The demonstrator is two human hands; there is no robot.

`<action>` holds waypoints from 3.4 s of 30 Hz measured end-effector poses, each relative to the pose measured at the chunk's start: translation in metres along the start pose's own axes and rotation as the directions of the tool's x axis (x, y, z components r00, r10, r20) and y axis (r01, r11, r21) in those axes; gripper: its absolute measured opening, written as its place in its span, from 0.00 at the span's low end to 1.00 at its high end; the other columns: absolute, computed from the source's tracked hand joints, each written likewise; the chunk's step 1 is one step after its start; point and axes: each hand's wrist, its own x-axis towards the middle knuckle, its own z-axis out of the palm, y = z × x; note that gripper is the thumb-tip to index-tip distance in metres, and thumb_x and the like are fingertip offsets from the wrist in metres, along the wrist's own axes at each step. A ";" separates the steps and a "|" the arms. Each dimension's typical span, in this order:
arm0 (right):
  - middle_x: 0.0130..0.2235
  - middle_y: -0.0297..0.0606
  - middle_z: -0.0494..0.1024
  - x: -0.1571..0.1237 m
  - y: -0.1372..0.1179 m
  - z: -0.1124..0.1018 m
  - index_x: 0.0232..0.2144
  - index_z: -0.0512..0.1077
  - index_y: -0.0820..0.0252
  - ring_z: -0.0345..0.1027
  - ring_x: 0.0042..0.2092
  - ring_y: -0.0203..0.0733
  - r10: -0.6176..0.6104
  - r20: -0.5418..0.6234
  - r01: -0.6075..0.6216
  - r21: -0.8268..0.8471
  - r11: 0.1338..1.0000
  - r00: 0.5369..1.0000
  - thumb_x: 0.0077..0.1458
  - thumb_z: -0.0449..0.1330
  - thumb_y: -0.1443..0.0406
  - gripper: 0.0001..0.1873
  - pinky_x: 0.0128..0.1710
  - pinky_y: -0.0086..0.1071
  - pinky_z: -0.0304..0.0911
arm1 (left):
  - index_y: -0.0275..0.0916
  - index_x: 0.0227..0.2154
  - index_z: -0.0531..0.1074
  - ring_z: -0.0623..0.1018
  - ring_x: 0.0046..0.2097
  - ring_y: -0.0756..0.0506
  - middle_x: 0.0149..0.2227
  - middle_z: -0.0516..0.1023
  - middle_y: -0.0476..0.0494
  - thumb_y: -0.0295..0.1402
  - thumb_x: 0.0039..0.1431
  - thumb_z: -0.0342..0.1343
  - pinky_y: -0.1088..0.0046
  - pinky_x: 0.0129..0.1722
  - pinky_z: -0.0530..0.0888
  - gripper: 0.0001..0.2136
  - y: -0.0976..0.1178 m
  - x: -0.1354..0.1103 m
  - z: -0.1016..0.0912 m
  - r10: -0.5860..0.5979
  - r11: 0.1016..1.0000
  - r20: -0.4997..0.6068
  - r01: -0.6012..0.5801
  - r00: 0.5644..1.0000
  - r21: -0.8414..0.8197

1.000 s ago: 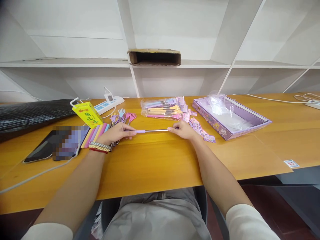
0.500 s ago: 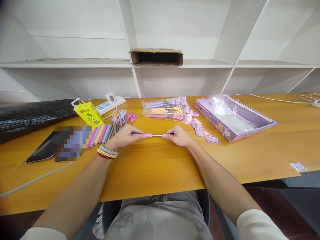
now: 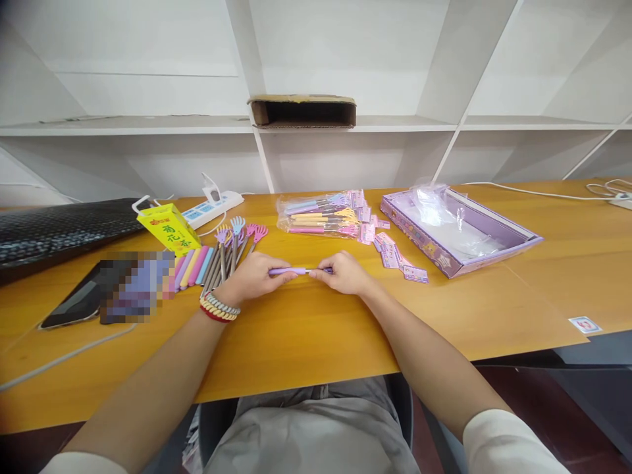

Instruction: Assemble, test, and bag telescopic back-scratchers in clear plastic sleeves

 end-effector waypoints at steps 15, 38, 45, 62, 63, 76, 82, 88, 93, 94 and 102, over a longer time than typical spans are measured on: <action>0.26 0.33 0.70 0.002 0.017 0.007 0.29 0.68 0.62 0.61 0.26 0.33 0.068 -0.206 0.003 0.330 0.944 0.976 0.45 0.59 0.65 0.07 0.28 0.28 0.58 | 0.40 0.47 0.68 0.73 0.42 0.44 0.38 0.74 0.41 0.44 0.62 0.39 0.68 0.41 0.65 0.20 0.006 0.003 0.015 0.022 0.967 -0.131 0.012 0.991 0.253; 0.21 0.35 0.74 0.011 0.016 0.007 0.26 0.69 0.63 0.67 0.20 0.35 0.247 -0.112 -0.096 0.712 0.696 0.962 0.45 0.62 0.52 0.19 0.19 0.28 0.63 | 0.47 0.50 0.65 0.75 0.37 0.44 0.38 0.76 0.43 0.47 0.62 0.33 0.71 0.32 0.65 0.22 0.025 0.005 0.022 -0.120 0.972 -0.102 0.138 0.987 0.189; 0.18 0.34 0.71 0.015 0.037 -0.006 0.24 0.68 0.63 0.66 0.18 0.35 0.511 -0.291 -0.104 0.784 0.612 0.809 0.37 0.67 0.52 0.21 0.15 0.28 0.65 | 0.45 0.38 0.72 0.76 0.37 0.43 0.34 0.77 0.43 0.46 0.62 0.33 0.71 0.29 0.62 0.22 0.007 0.008 0.010 -0.206 0.936 -0.111 0.229 0.972 0.267; 0.17 0.23 0.56 -0.043 0.098 -0.123 0.22 0.58 0.58 0.46 0.14 0.24 0.730 -0.639 0.323 0.657 0.681 -0.241 0.54 0.53 0.69 0.10 0.13 0.25 0.43 | 0.42 0.37 0.72 0.70 0.44 0.41 0.37 0.74 0.42 0.34 0.59 0.42 0.62 0.45 0.61 0.13 -0.076 -0.022 -0.031 -0.210 0.881 -0.474 0.376 0.855 0.288; 0.18 0.23 0.55 -0.048 0.099 -0.126 0.23 0.57 0.57 0.45 0.15 0.24 0.732 -0.633 0.333 0.653 0.680 -0.254 0.55 0.52 0.69 0.10 0.13 0.26 0.41 | 0.41 0.36 0.72 0.70 0.43 0.41 0.37 0.74 0.42 0.34 0.59 0.42 0.63 0.45 0.61 0.13 -0.082 -0.024 -0.032 -0.210 0.880 -0.484 0.380 0.849 0.285; 0.19 0.26 0.63 -0.045 0.093 -0.129 0.26 0.56 0.58 0.59 0.17 0.28 0.783 -0.618 0.483 0.667 0.568 -0.066 0.60 0.46 0.68 0.09 0.17 0.22 0.56 | 0.40 0.28 0.71 0.70 0.40 0.43 0.33 0.75 0.45 0.45 0.54 0.49 0.64 0.42 0.58 0.14 -0.084 -0.026 -0.028 -0.254 0.902 -0.583 0.407 0.772 0.146; 0.19 0.24 0.66 -0.040 0.091 -0.123 0.29 0.58 0.59 0.62 0.18 0.27 0.749 -0.662 0.481 0.647 0.592 -0.032 0.55 0.56 0.66 0.08 0.16 0.20 0.59 | 0.38 0.18 0.68 0.71 0.37 0.42 0.26 0.74 0.42 0.41 0.58 0.41 0.63 0.40 0.57 0.19 -0.084 -0.027 -0.031 -0.347 0.784 -0.697 0.602 0.627 0.151; 0.19 0.23 0.65 -0.039 0.093 -0.124 0.30 0.57 0.59 0.58 0.16 0.25 0.746 -0.660 0.481 0.628 0.612 -0.088 0.51 0.60 0.66 0.12 0.13 0.18 0.52 | 0.37 0.16 0.70 0.71 0.33 0.42 0.22 0.73 0.40 0.37 0.55 0.41 0.65 0.37 0.58 0.19 -0.087 -0.028 -0.035 -0.364 0.694 -0.741 0.695 0.565 0.189; 0.20 0.23 0.65 -0.040 0.096 -0.124 0.29 0.58 0.59 0.58 0.17 0.25 0.735 -0.675 0.500 0.618 0.607 -0.060 0.49 0.60 0.67 0.11 0.13 0.18 0.52 | 0.36 0.18 0.72 0.72 0.35 0.41 0.24 0.75 0.39 0.37 0.55 0.40 0.66 0.37 0.59 0.20 -0.087 -0.028 -0.035 -0.403 0.660 -0.717 0.723 0.569 0.203; 0.20 0.23 0.65 -0.041 0.095 -0.123 0.29 0.58 0.59 0.58 0.17 0.26 0.735 -0.676 0.504 0.615 0.607 -0.061 0.49 0.60 0.67 0.11 0.13 0.18 0.52 | 0.36 0.19 0.73 0.72 0.35 0.41 0.24 0.75 0.39 0.38 0.55 0.39 0.66 0.37 0.59 0.20 -0.087 -0.028 -0.035 -0.411 0.653 -0.712 0.729 0.570 0.206; 0.25 0.27 0.69 -0.038 0.095 -0.118 0.31 0.58 0.57 0.57 0.18 0.27 0.732 -0.677 0.513 0.657 0.552 0.079 0.51 0.55 0.61 0.09 0.15 0.20 0.52 | 0.37 0.28 0.77 0.73 0.35 0.37 0.28 0.76 0.36 0.46 0.55 0.36 0.65 0.34 0.62 0.26 -0.084 -0.028 -0.038 -0.596 0.593 -0.567 0.788 0.568 0.166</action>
